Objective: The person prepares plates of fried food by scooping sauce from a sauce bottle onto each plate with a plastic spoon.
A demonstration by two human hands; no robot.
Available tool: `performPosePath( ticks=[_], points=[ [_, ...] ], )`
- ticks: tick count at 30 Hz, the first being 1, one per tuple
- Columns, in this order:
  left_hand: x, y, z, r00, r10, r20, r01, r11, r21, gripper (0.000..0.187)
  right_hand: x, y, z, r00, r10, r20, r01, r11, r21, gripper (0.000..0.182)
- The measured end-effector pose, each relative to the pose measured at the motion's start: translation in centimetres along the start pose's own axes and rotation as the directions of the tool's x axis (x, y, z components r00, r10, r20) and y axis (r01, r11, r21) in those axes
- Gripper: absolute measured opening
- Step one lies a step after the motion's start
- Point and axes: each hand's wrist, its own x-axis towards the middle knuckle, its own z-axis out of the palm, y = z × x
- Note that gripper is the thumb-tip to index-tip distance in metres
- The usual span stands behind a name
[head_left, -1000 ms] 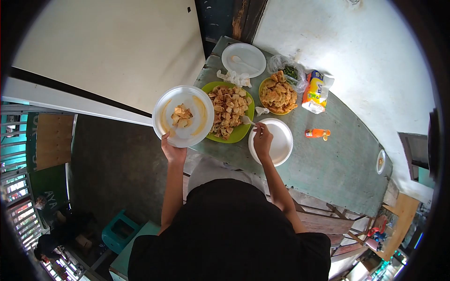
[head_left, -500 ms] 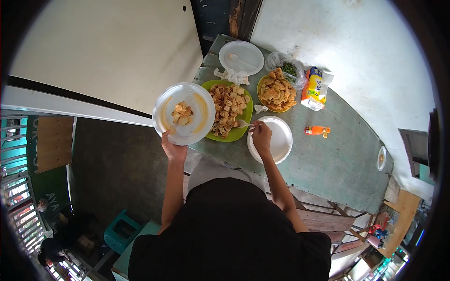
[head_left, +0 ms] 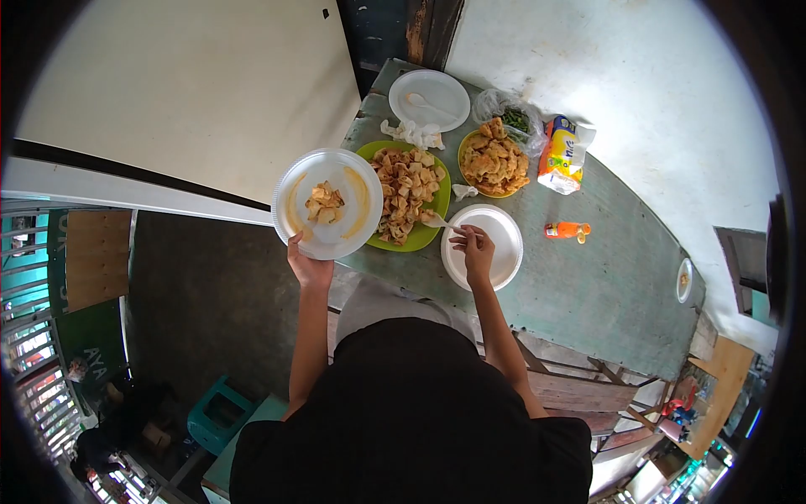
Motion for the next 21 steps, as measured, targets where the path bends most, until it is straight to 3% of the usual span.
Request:
performPosePath(
  ticks=[13,21],
  points=[
    [0.1,-0.1,-0.1,1.0,-0.002,-0.023,0.002,1.0,-0.005,0.059,0.6,-0.1,-0.2,0.998,-0.059,0.003,0.059,0.998,0.01,0.024],
    [-0.1,-0.4,0.1,1.0,-0.014,-0.027,0.014,1.0,-0.002,0.059,0.8,0.2,0.0,0.991,0.083,0.108,-0.1,0.982,0.163,0.029]
  ],
)
